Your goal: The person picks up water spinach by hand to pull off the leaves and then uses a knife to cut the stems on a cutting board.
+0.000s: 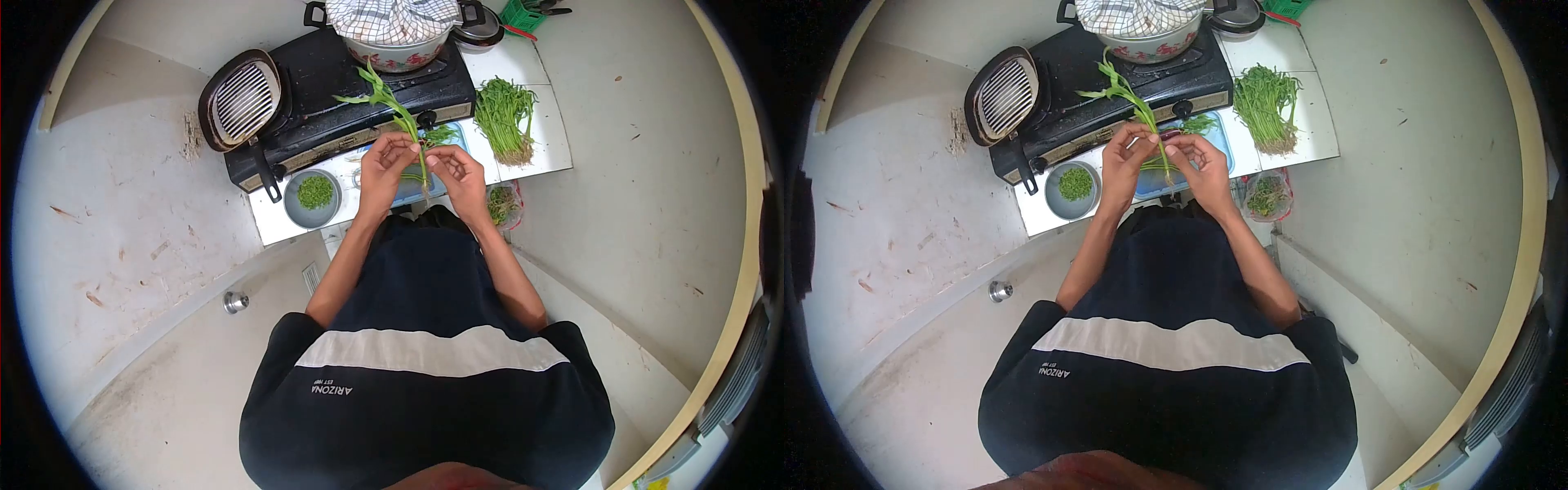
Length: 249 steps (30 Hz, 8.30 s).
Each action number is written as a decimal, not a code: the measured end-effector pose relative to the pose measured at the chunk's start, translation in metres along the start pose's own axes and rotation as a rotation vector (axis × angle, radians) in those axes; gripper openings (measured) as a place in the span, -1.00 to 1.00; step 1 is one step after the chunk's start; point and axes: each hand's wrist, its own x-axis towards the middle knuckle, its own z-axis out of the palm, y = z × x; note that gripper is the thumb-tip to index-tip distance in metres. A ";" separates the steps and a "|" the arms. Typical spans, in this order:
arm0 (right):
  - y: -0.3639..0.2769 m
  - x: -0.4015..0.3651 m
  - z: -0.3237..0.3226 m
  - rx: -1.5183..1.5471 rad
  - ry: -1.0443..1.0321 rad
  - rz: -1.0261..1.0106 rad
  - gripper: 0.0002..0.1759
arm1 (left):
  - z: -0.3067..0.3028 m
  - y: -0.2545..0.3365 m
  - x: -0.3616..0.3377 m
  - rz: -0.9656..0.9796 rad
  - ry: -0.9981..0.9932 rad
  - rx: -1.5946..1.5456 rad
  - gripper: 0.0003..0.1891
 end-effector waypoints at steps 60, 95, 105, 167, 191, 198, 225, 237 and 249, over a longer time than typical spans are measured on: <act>0.049 0.025 -0.068 0.363 -0.208 0.458 -0.82 | 0.048 -0.060 -0.028 -0.197 0.379 0.051 -0.70; 0.128 0.110 -0.124 -1.065 -0.186 -0.154 -0.78 | -0.004 -0.037 -0.027 -0.165 0.339 0.191 -0.61; 0.038 0.042 -0.043 -0.120 -0.215 0.132 -0.72 | 0.015 -0.031 -0.007 -0.188 0.126 -0.007 -0.55; 0.133 0.096 -0.176 -1.073 -0.303 -0.148 -0.86 | 0.015 -0.077 -0.027 -0.146 0.483 -0.277 -0.77; 0.040 0.030 -0.057 0.049 -0.170 0.036 -0.77 | 0.049 -0.069 -0.016 -0.055 0.318 -0.037 -0.83; 0.037 0.025 -0.071 -0.038 -0.033 -0.034 -0.83 | 0.060 -0.075 -0.012 -0.103 0.267 -0.018 -0.84; 0.041 0.016 -0.070 -0.262 -0.079 -0.175 -0.82 | 0.061 -0.078 -0.018 -0.178 0.360 -0.232 -0.85; 0.043 0.012 -0.073 -0.170 -0.197 -0.096 -0.84 | 0.054 -0.081 -0.021 -0.220 0.300 -0.249 -0.85; 0.051 0.008 -0.078 -0.366 -0.228 -0.171 -0.83 | 0.061 -0.081 -0.022 -0.272 0.290 -0.178 -0.84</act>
